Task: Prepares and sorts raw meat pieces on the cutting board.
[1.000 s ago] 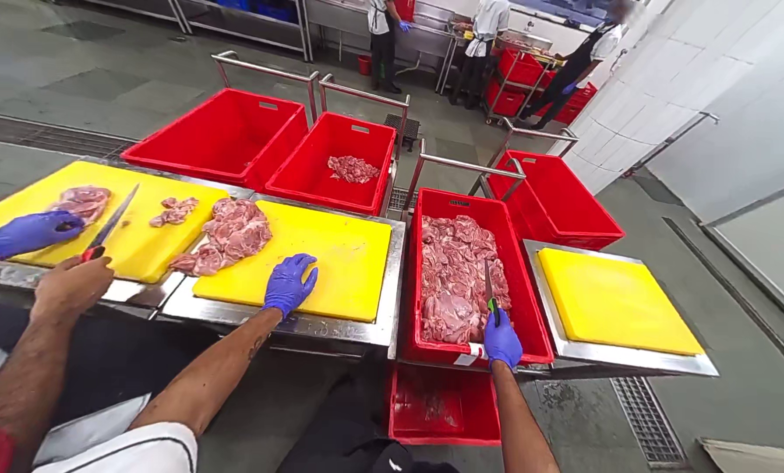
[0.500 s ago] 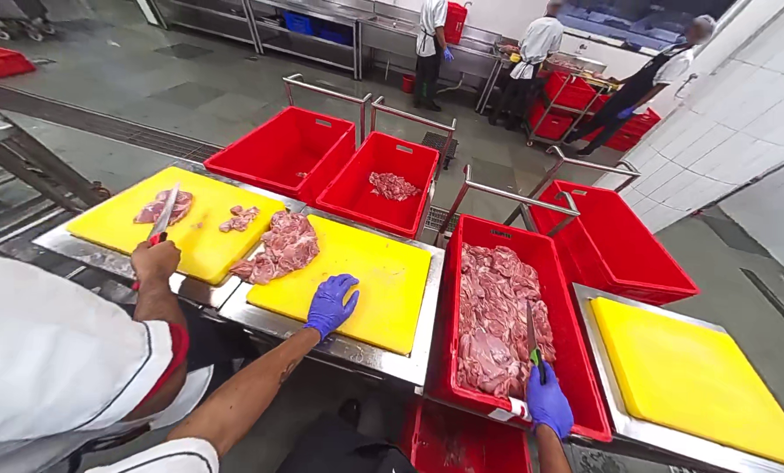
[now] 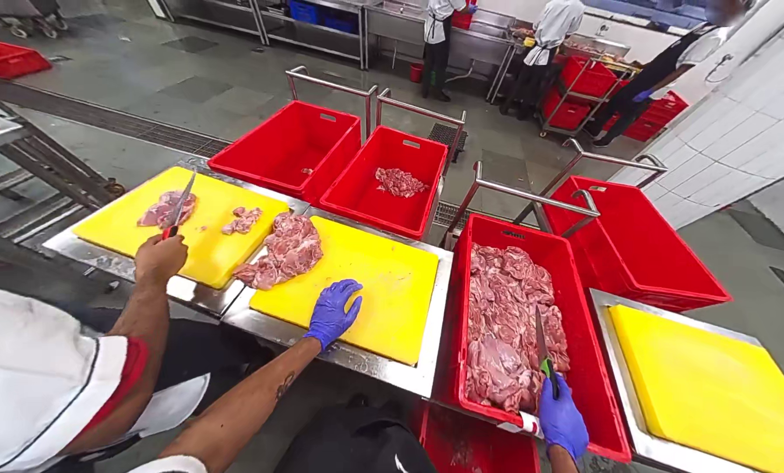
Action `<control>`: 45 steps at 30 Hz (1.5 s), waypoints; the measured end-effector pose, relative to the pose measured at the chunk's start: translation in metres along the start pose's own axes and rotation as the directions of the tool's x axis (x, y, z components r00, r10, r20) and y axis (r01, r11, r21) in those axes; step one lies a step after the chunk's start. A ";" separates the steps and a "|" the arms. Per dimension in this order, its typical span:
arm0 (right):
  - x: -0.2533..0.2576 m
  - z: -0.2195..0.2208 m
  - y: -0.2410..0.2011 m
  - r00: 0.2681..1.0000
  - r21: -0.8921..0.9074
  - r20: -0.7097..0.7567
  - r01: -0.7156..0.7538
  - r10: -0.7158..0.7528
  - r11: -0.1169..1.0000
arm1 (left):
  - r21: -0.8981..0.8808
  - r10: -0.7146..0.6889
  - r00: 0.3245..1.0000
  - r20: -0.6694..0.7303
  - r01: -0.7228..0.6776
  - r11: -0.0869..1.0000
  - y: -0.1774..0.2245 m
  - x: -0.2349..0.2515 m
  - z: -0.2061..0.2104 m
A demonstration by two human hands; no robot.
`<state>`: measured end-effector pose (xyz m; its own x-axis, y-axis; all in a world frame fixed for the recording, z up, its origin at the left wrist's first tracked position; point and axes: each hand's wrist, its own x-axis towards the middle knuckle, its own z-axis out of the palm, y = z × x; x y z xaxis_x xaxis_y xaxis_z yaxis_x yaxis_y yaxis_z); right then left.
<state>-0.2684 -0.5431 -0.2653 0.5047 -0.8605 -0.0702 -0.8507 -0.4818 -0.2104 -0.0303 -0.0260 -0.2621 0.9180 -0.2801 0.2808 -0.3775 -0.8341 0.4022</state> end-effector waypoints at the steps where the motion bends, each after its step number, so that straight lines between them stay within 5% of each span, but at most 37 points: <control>1: -0.001 0.002 0.000 1.000 0.006 0.004 0.014 -0.014 1.000 | 0.004 -0.007 1.000 0.003 0.007 1.000 -0.001 -0.003 -0.002; 7: -0.001 -0.004 0.004 1.000 0.003 -0.007 0.009 -0.009 1.000 | 0.005 0.089 0.994 -0.060 -0.089 0.996 -0.002 0.002 0.010; 20: 0.000 0.003 0.005 0.998 -0.002 -0.038 0.054 -0.054 0.999 | -0.001 0.059 0.998 -0.008 -0.059 0.998 -0.009 0.001 0.006; 25: -0.003 0.002 0.001 0.998 0.020 -0.032 0.062 -0.061 0.998 | -0.132 0.024 0.994 0.109 -0.009 0.991 0.017 0.062 -0.025; 28: 0.002 -0.005 0.001 0.999 0.014 -0.018 0.041 -0.041 0.999 | -0.206 0.160 0.983 0.092 -0.138 0.969 0.063 0.135 -0.048; 31: -0.005 -0.008 0.006 0.998 0.002 -0.001 0.065 -0.065 0.998 | -0.333 0.319 0.904 0.283 -0.219 0.917 0.124 0.177 -0.091; 34: -0.004 -0.003 0.001 0.992 0.029 0.015 0.128 -0.129 0.991 | -0.471 0.482 0.679 0.554 -0.222 0.854 0.165 0.200 -0.142; 36: 0.000 -0.002 0.004 0.989 0.042 0.003 0.149 -0.150 0.988 | -0.617 0.590 0.548 0.593 -0.162 0.770 0.183 0.200 -0.174; 38: -0.001 -0.003 0.005 0.990 0.035 -0.005 0.143 -0.143 0.989 | -0.715 0.656 0.489 0.575 -0.091 0.694 0.182 0.198 -0.202; 42: 0.000 -0.002 0.003 0.995 0.009 -0.002 0.103 -0.103 0.995 | -0.758 0.602 0.570 0.559 0.057 0.649 0.162 0.220 -0.249; 45: -0.002 -0.001 0.004 0.997 0.004 -0.002 0.081 -0.081 0.997 | -0.885 0.616 0.653 0.441 0.203 0.418 0.130 0.259 -0.245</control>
<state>-0.2723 -0.5436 -0.2653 0.5713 -0.8191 -0.0515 -0.8067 -0.5488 -0.2192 0.1287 -0.0905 0.0770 0.4204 -0.9061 0.0471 -0.0795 0.0149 0.9967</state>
